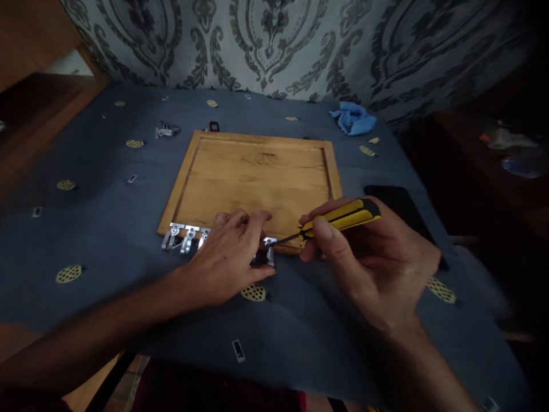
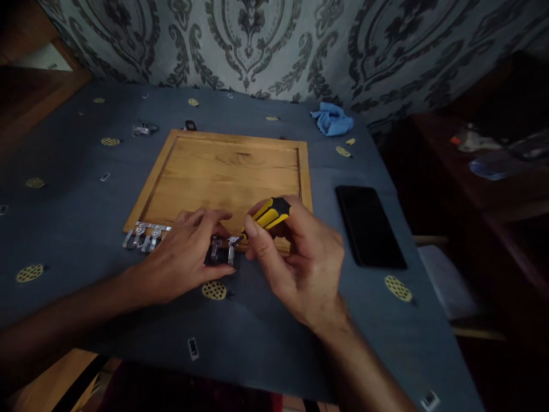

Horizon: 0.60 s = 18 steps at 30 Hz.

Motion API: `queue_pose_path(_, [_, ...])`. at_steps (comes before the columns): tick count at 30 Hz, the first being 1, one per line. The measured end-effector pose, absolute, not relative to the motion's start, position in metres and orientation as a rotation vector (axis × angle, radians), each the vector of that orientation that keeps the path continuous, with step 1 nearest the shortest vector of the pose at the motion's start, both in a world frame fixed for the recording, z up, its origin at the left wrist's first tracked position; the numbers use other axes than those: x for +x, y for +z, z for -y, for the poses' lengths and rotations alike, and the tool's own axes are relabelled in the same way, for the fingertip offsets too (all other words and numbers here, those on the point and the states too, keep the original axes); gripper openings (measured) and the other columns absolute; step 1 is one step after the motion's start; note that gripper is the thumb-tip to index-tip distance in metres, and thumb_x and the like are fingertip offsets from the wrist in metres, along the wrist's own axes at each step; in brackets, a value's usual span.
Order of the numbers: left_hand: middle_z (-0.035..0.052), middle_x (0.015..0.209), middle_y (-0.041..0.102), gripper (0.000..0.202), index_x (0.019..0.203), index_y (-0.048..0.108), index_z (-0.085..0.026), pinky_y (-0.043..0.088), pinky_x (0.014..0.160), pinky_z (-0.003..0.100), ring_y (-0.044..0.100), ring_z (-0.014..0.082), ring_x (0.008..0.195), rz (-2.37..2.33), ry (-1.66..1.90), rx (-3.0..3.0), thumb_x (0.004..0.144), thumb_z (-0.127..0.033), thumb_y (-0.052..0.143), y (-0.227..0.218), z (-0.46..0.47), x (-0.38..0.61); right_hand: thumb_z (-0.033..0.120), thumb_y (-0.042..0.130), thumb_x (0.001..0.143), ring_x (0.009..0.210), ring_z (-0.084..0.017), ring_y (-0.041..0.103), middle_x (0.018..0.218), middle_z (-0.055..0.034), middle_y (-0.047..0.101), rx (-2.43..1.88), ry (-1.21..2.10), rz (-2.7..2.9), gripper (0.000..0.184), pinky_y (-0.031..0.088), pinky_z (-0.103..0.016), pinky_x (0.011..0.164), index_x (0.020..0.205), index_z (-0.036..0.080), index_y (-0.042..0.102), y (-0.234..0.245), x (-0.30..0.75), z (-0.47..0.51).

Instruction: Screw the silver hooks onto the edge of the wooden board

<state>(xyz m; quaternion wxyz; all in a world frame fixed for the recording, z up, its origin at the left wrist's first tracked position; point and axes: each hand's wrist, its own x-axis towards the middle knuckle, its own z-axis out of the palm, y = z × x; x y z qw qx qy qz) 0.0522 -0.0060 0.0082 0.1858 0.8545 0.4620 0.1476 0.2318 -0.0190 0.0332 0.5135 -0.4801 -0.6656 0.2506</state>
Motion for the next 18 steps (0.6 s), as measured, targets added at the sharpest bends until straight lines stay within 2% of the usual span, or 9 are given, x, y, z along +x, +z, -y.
queue_pose_path(7, [0.0085,0.11,0.068,0.073,0.13,0.039,-0.015,0.042,0.092,0.044,0.059,0.0297,0.11,-1.291,0.436,2.452,0.076,-0.033,0.084,0.0047,0.0072,0.0507,0.028,0.068,0.09,0.051,-0.01,0.062,0.071,0.0043,0.063,-1.156,0.65,1.6,0.006,0.049,-0.027,0.05,0.085,0.026,0.066,0.0329,0.2323,0.0175])
queue_pose_path(14, [0.0112,0.121,0.064,0.07,0.128,0.038,-0.018,0.043,0.095,0.045,0.059,0.0302,0.114,-1.298,0.439,2.462,0.077,-0.033,0.083,0.0041,0.0068,0.0507,0.035,0.081,0.077,0.051,-0.01,0.063,0.084,0.0032,0.071,-1.155,0.794,1.487,0.021,0.049,-0.024,0.044,0.082,0.024,0.064,0.0325,0.2312,0.0163])
queue_pose_path(16, [0.0112,0.122,0.063,0.067,0.127,0.038,-0.019,0.043,0.096,0.046,0.058,0.0301,0.115,-1.303,0.439,2.457,0.078,-0.032,0.082,0.0049,0.0067,0.0504,0.036,0.084,0.073,0.054,-0.011,0.064,0.081,0.0034,0.07,-1.114,0.859,1.474,0.028,0.051,-0.024,0.045,0.086,0.024,0.063,0.034,0.2332,0.0144])
queue_pose_path(18, [0.0109,0.121,0.063,0.065,0.127,0.039,-0.019,0.043,0.096,0.047,0.058,0.0304,0.115,-1.298,0.424,2.449,0.079,-0.032,0.081,0.0061,0.0069,0.0503,0.038,0.083,0.075,0.057,-0.012,0.065,0.084,0.0026,0.07,-1.062,0.921,1.494,0.033,0.054,-0.025,0.05,0.098,0.025,0.064,0.0367,0.2361,0.0121])
